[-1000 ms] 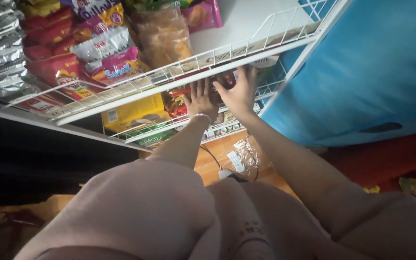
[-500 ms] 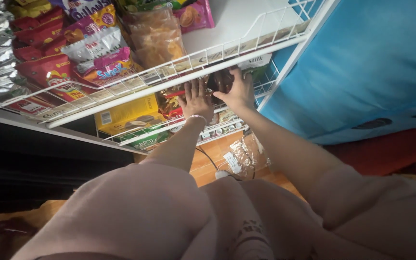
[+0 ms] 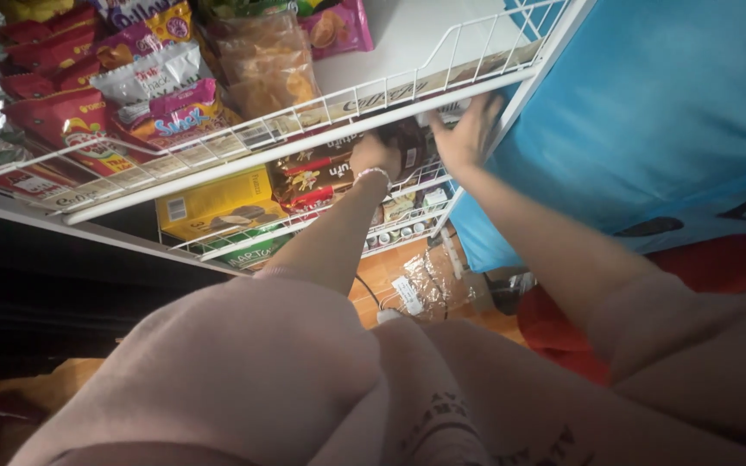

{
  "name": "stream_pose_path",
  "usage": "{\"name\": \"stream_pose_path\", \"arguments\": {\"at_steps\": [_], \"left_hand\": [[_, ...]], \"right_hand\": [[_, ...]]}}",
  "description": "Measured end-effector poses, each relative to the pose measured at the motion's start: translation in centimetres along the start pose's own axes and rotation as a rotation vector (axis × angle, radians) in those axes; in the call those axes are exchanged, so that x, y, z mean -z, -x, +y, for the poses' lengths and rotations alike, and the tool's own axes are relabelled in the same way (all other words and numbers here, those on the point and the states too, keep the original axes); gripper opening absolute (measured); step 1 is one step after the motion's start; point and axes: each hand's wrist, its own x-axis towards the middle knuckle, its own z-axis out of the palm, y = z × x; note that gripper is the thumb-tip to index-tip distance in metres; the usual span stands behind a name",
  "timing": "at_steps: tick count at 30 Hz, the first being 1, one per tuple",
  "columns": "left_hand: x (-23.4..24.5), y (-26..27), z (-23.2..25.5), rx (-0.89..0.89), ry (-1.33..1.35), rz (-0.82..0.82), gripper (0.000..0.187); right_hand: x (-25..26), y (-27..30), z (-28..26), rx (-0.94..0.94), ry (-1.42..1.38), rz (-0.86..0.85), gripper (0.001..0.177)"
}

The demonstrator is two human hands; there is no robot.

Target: Organizing various snacks and hangers from a red couch into a wire storage rack.

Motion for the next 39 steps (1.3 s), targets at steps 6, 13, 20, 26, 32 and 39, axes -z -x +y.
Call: {"name": "stream_pose_path", "arguments": {"at_steps": [6,13,20,26,32,39], "left_hand": [[1.7,2.6,1.1,-0.008,0.079,0.026,0.028],[3.6,6.8,2.6,0.069,0.216,-0.025,0.047],[3.3,9.9,2.9,-0.061,0.218,-0.024,0.063],[-5.5,19.1,2.6,-0.456,0.074,0.394,0.086],[-12.8,32.3,0.9,-0.591,-0.122,0.032,0.079],[-22.7,42.8,-5.6,-0.468,-0.394,-0.503,0.058]], "right_hand": [[-2.5,-4.7,1.5,0.104,0.150,-0.046,0.108],[-1.8,-4.5,1.3,0.163,0.058,-0.017,0.054],[5.9,7.4,0.0,0.346,-0.099,-0.149,0.092],[10.0,16.2,12.1,0.321,-0.010,-0.361,0.064],[15.6,24.7,26.3,-0.044,0.062,-0.454,0.050],[24.6,39.4,38.5,-0.593,-0.074,-0.421,0.045]]}}
